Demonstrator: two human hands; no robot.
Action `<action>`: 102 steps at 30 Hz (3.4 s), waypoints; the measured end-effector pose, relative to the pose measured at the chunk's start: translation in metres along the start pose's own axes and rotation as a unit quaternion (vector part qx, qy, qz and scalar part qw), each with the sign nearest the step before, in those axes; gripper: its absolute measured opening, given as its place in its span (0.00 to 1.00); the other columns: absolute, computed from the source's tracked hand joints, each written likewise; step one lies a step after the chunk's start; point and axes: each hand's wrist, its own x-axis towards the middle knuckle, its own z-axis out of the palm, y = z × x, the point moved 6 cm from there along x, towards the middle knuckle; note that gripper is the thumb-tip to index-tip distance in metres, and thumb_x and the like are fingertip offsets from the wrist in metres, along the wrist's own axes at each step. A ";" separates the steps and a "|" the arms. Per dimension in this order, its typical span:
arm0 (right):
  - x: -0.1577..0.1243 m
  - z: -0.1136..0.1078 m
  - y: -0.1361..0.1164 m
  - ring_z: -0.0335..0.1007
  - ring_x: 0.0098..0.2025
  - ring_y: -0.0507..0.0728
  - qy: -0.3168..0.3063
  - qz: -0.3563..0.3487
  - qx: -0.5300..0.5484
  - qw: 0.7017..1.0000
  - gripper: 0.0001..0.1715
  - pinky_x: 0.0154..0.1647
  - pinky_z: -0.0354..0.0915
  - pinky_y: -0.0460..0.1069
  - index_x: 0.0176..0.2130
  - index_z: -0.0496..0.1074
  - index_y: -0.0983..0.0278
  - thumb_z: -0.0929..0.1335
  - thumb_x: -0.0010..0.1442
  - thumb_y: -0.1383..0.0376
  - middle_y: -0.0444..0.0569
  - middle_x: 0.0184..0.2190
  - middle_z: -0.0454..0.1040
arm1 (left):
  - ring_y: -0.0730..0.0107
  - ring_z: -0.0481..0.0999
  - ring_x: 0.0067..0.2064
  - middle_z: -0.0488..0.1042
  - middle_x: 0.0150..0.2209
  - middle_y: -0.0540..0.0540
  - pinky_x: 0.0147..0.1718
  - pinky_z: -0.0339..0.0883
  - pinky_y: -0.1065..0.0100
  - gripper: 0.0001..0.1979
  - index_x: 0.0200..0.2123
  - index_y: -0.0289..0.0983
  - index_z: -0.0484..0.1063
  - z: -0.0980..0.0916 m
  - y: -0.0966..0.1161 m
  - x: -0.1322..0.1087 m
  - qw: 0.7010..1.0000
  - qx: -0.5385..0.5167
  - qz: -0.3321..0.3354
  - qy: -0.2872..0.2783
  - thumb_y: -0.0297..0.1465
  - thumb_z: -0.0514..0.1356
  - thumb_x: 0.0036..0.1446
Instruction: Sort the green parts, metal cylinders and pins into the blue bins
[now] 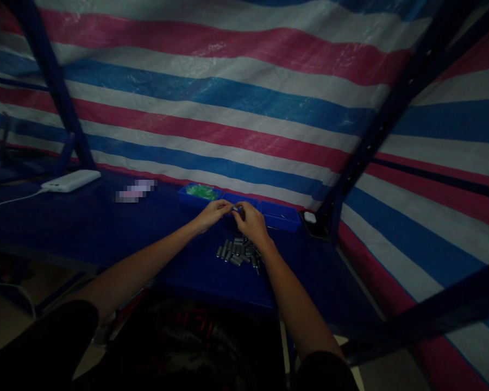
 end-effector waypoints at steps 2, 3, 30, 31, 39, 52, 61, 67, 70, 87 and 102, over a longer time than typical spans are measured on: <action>0.000 -0.001 0.000 0.65 0.29 0.54 0.006 -0.004 -0.008 1.000 0.12 0.31 0.59 0.47 0.39 0.68 0.63 0.62 0.57 0.60 0.47 0.28 0.70 | 0.72 0.70 0.31 0.70 0.24 0.50 0.35 0.61 0.69 0.10 0.27 0.33 0.68 0.001 0.000 -0.001 1.000 0.005 -0.012 -0.014 0.35 0.56 0.53; 0.001 -0.001 0.000 0.65 0.30 0.54 0.010 -0.005 -0.009 1.000 0.11 0.32 0.59 0.47 0.37 0.68 0.63 0.61 0.58 0.60 0.47 0.29 0.71 | 0.72 0.70 0.31 0.70 0.24 0.50 0.34 0.61 0.69 0.10 0.28 0.33 0.68 0.002 0.000 -0.002 1.000 0.004 -0.016 -0.023 0.36 0.56 0.53; -0.003 -0.024 0.055 0.61 0.36 0.59 0.151 0.069 -0.149 0.975 0.12 0.40 0.58 0.54 0.31 0.71 0.65 0.64 0.56 0.59 0.52 0.30 0.70 | 0.60 0.69 0.39 0.75 0.29 0.48 0.42 0.48 0.61 0.06 0.31 0.41 0.73 0.023 -0.006 -0.018 0.862 0.472 0.121 -0.143 0.35 0.58 0.50; -0.003 -0.023 0.056 0.61 0.37 0.60 0.152 0.069 -0.155 0.974 0.12 0.40 0.58 0.54 0.31 0.71 0.65 0.64 0.56 0.59 0.52 0.30 0.70 | 0.61 0.70 0.39 0.75 0.30 0.47 0.41 0.49 0.62 0.06 0.30 0.41 0.73 0.022 -0.007 -0.018 0.860 0.475 0.119 -0.143 0.32 0.56 0.51; -0.004 -0.017 0.060 0.61 0.39 0.60 0.138 0.068 -0.150 0.977 0.12 0.42 0.59 0.55 0.35 0.73 0.65 0.62 0.55 0.65 0.54 0.32 0.71 | 0.59 0.69 0.40 0.73 0.33 0.46 0.41 0.53 0.63 0.07 0.32 0.42 0.75 0.020 -0.014 -0.016 0.864 0.459 0.097 -0.184 0.32 0.60 0.47; 0.000 -0.009 0.013 0.67 0.37 0.57 0.027 -0.035 -0.006 0.999 0.15 0.43 0.61 0.54 0.42 0.69 0.63 0.63 0.54 0.65 0.49 0.32 0.72 | 0.67 0.72 0.34 0.74 0.30 0.48 0.34 0.61 0.69 0.07 0.36 0.37 0.69 0.007 -0.005 -0.002 0.937 0.320 0.099 -0.104 0.30 0.54 0.54; -0.002 0.005 0.004 0.66 0.36 0.56 -0.035 -0.049 -0.012 0.998 0.11 0.39 0.61 0.51 0.40 0.68 0.63 0.63 0.55 0.66 0.50 0.34 0.71 | 0.71 0.73 0.30 0.70 0.27 0.50 0.33 0.64 0.69 0.07 0.39 0.35 0.63 -0.001 -0.007 0.006 0.982 0.159 0.092 -0.035 0.30 0.51 0.56; 0.000 0.000 0.006 0.66 0.35 0.56 -0.012 -0.025 -0.010 1.000 0.13 0.37 0.61 0.50 0.34 0.68 0.64 0.59 0.60 0.61 0.50 0.31 0.72 | 0.69 0.73 0.35 0.72 0.31 0.48 0.35 0.64 0.69 0.08 0.36 0.35 0.66 0.001 0.002 0.003 0.978 0.169 0.118 -0.031 0.32 0.56 0.53; 0.000 0.000 0.007 0.67 0.34 0.55 -0.013 -0.016 0.001 1.000 0.14 0.36 0.60 0.49 0.33 0.68 0.64 0.58 0.60 0.61 0.50 0.31 0.72 | 0.69 0.72 0.35 0.72 0.32 0.47 0.35 0.64 0.69 0.08 0.34 0.35 0.67 0.000 0.005 0.002 0.974 0.188 0.125 -0.026 0.33 0.55 0.53; 0.000 -0.008 -0.002 0.67 0.30 0.54 0.035 -0.013 0.010 0.999 0.13 0.31 0.59 0.47 0.33 0.69 0.64 0.59 0.60 0.60 0.48 0.28 0.72 | 0.73 0.69 0.30 0.71 0.29 0.50 0.32 0.62 0.71 0.10 0.37 0.34 0.68 0.000 0.011 0.001 0.979 0.140 0.145 -0.031 0.33 0.55 0.53; -0.002 -0.014 0.031 0.70 0.31 0.56 0.065 0.104 -0.112 0.986 0.16 0.31 0.58 0.47 0.36 0.70 0.64 0.60 0.59 0.56 0.49 0.28 0.75 | 0.48 0.61 0.53 0.67 0.50 0.44 0.50 0.49 0.46 0.33 0.49 0.47 0.65 0.003 -0.009 -0.020 0.829 0.502 -0.013 -0.247 0.54 0.59 0.39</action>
